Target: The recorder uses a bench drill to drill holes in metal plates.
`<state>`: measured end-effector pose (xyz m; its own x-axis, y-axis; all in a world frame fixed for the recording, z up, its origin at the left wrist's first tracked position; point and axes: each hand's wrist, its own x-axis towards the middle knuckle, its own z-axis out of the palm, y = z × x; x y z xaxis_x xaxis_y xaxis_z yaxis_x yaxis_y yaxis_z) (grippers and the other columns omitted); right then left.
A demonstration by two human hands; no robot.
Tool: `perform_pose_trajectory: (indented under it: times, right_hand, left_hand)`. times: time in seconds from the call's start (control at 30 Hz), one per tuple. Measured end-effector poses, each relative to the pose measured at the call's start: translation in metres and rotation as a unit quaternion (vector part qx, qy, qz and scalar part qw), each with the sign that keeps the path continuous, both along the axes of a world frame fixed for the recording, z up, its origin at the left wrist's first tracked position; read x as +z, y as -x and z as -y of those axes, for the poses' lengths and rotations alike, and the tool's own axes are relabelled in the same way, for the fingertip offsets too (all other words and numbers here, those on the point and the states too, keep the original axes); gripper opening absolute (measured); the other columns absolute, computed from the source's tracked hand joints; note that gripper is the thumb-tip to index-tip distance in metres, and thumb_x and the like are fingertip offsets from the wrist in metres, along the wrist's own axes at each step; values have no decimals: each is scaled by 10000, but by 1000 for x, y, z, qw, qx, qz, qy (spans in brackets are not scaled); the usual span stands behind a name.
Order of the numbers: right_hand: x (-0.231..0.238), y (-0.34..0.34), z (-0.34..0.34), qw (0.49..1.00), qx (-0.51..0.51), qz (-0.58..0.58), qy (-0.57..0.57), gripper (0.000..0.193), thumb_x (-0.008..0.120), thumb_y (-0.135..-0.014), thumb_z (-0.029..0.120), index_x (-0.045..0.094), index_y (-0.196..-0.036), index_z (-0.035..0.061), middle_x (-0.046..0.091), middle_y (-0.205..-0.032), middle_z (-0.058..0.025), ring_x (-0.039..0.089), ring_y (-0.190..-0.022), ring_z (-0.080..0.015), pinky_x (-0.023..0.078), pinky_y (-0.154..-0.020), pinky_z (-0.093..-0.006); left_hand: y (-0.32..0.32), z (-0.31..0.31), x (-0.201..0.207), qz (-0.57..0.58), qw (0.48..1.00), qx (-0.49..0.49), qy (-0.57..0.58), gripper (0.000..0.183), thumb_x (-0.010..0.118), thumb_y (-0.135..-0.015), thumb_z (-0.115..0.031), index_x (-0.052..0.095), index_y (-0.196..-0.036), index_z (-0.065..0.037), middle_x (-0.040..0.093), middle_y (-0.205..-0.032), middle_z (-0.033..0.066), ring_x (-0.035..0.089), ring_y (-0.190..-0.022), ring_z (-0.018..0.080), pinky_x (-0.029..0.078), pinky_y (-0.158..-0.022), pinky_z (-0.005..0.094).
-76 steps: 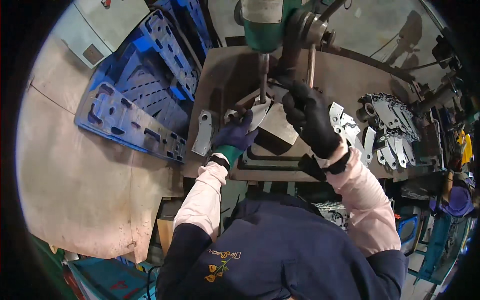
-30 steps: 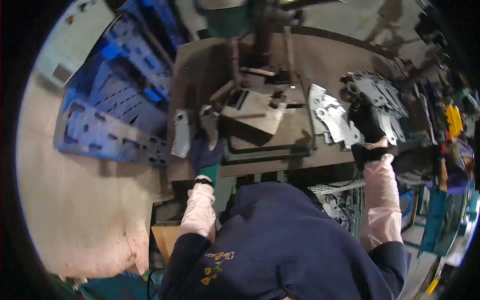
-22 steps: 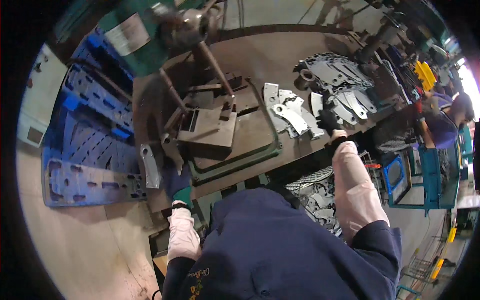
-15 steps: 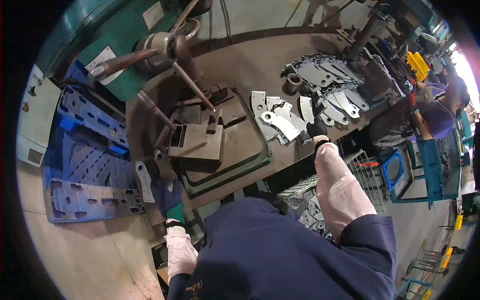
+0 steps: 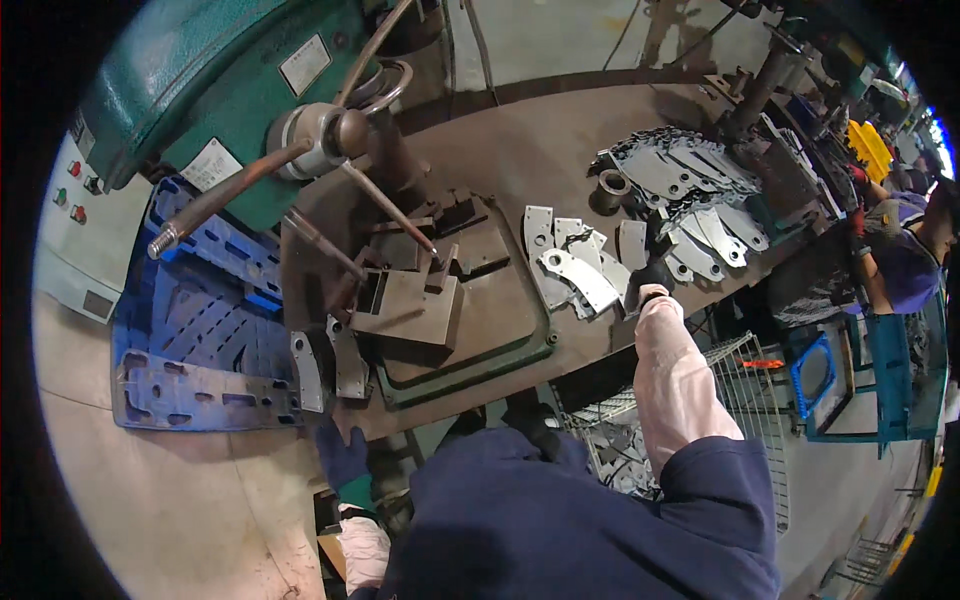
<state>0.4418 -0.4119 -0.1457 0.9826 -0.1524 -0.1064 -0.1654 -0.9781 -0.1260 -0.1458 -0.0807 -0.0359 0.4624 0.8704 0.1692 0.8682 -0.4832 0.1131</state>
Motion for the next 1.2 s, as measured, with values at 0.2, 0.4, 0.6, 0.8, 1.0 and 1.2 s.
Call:
perform_pose_trajectory:
  times: [0.2,0.4,0.6,0.8,1.0,1.2]
  right_hand:
    - [27,-33,-13,981,112,135,-86,335,669,-762,257,676,-1060,102,671,-926,-239,641,-890,-403,513,-759,-469]
    - [91,-33,-20,889,301,210,-273,313,672,-765,250,687,-1046,113,675,-912,-233,645,-874,-399,516,-749,-460]
    - [218,79,-71,734,512,-198,-400,170,653,-889,147,662,-1018,36,673,-853,-73,631,-728,-136,507,-644,-297]
    - [277,172,-118,621,605,-384,-318,204,653,-866,213,673,-914,16,638,-743,-24,559,-653,-99,460,-602,-266]
    - [221,169,-162,541,635,-471,-287,215,617,-891,216,693,-967,29,634,-725,-36,556,-633,-108,445,-541,-271]
    - [298,198,-219,579,571,-281,-510,329,561,-969,188,584,-1253,25,641,-1141,-104,592,-1085,-177,461,-960,-321]
  left_hand:
    - [-10,5,15,89,992,-81,25,606,596,-893,-315,427,-1415,-57,501,-1374,205,487,-1248,379,381,-1052,436]
    - [-67,20,45,138,974,-165,66,551,618,-884,-239,467,-1372,-32,530,-1323,226,528,-1196,373,416,-1015,432]
    - [-157,57,124,177,886,-427,-34,739,762,-749,-335,470,-1400,-141,499,-1272,264,528,-1129,424,447,-975,454]
    - [-185,42,163,106,772,-625,41,808,804,-674,-373,490,-1385,-151,530,-1228,239,570,-1081,387,495,-894,440]
    - [-150,32,142,160,797,-575,98,737,781,-722,-423,530,-1343,-115,555,-1170,217,570,-1038,377,483,-884,435]
    - [-114,7,86,176,895,-397,104,686,708,-791,-454,522,-1339,-87,554,-1143,235,566,-1012,393,467,-880,460]
